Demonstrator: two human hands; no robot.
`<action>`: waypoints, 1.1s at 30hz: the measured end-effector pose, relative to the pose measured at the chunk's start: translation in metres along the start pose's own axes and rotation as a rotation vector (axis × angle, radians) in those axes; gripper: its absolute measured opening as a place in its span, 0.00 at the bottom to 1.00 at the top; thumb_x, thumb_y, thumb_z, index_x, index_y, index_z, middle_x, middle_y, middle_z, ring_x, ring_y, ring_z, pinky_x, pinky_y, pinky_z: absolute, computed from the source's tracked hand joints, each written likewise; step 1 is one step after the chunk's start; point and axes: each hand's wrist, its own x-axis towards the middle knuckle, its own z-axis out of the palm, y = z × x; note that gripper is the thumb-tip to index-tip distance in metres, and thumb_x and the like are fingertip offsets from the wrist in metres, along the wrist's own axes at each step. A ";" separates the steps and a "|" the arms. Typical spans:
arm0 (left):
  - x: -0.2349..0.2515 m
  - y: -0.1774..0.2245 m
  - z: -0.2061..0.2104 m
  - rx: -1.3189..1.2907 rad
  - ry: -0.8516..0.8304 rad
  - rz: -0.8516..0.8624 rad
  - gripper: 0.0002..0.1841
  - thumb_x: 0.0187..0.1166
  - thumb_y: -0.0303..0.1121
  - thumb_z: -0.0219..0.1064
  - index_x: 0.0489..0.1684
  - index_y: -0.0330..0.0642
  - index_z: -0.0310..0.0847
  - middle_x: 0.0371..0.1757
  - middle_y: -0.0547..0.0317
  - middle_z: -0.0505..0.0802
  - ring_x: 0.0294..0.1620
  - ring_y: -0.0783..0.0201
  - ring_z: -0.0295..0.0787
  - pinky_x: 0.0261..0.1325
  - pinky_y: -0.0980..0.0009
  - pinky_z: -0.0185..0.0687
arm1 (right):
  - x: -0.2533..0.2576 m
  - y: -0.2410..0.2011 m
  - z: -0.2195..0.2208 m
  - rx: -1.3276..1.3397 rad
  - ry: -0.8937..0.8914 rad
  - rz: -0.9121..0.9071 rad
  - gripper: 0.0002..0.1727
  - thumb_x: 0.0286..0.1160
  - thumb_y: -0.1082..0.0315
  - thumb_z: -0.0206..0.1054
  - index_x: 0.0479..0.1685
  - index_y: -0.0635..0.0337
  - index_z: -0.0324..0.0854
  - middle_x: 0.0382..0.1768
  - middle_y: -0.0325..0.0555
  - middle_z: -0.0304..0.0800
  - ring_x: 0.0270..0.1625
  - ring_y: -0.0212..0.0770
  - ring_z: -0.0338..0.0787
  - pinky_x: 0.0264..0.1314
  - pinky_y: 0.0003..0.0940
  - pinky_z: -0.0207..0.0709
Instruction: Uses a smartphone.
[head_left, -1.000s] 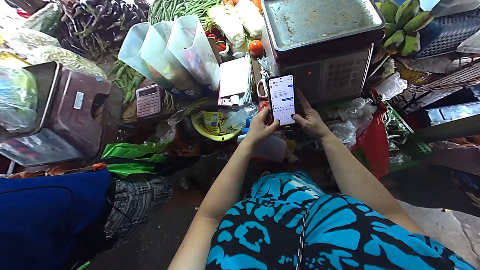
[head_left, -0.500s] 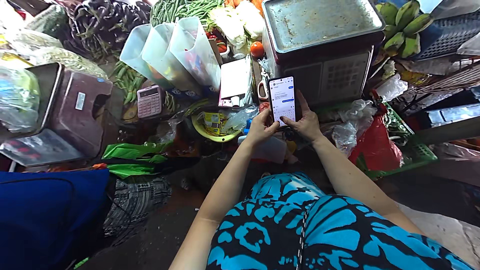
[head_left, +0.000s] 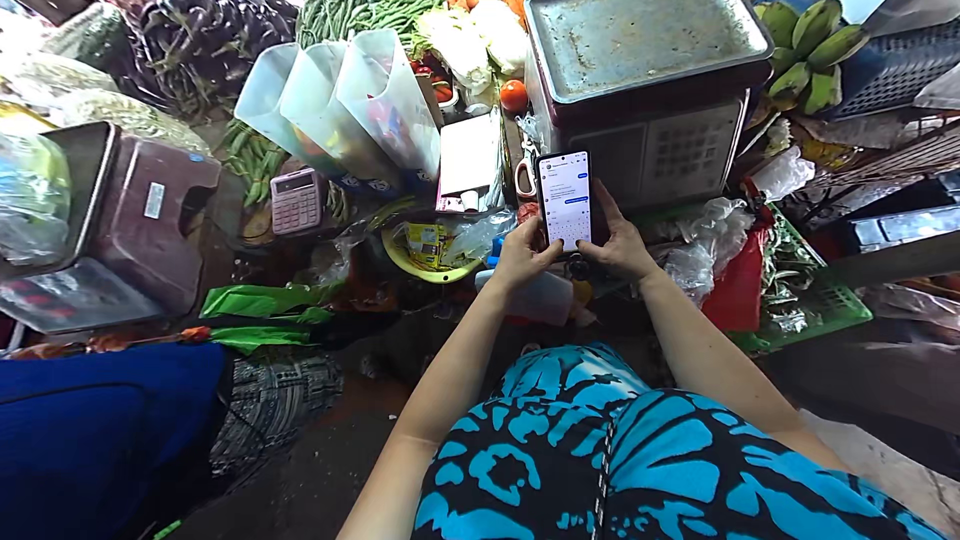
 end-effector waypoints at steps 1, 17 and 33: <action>0.000 0.002 0.001 0.011 0.010 -0.014 0.14 0.77 0.34 0.72 0.53 0.35 0.82 0.28 0.55 0.87 0.25 0.65 0.83 0.34 0.65 0.84 | 0.000 0.000 0.000 -0.003 0.001 -0.001 0.58 0.62 0.64 0.76 0.97 0.37 0.42 0.60 0.44 0.93 0.57 0.36 0.94 0.60 0.46 0.87; 0.000 0.005 -0.001 -0.015 -0.008 -0.022 0.13 0.76 0.30 0.66 0.56 0.36 0.83 0.31 0.56 0.88 0.27 0.66 0.83 0.34 0.65 0.83 | -0.001 -0.001 0.000 0.011 -0.002 0.009 0.55 0.68 0.66 0.74 0.97 0.36 0.42 0.60 0.47 0.93 0.57 0.39 0.94 0.61 0.46 0.87; -0.001 0.002 -0.002 -0.035 -0.028 0.007 0.20 0.67 0.30 0.72 0.59 0.35 0.81 0.31 0.56 0.89 0.25 0.67 0.83 0.32 0.68 0.82 | 0.000 -0.001 0.004 -0.035 0.045 -0.007 0.64 0.56 0.55 0.85 0.97 0.38 0.44 0.55 0.45 0.95 0.54 0.37 0.95 0.59 0.45 0.88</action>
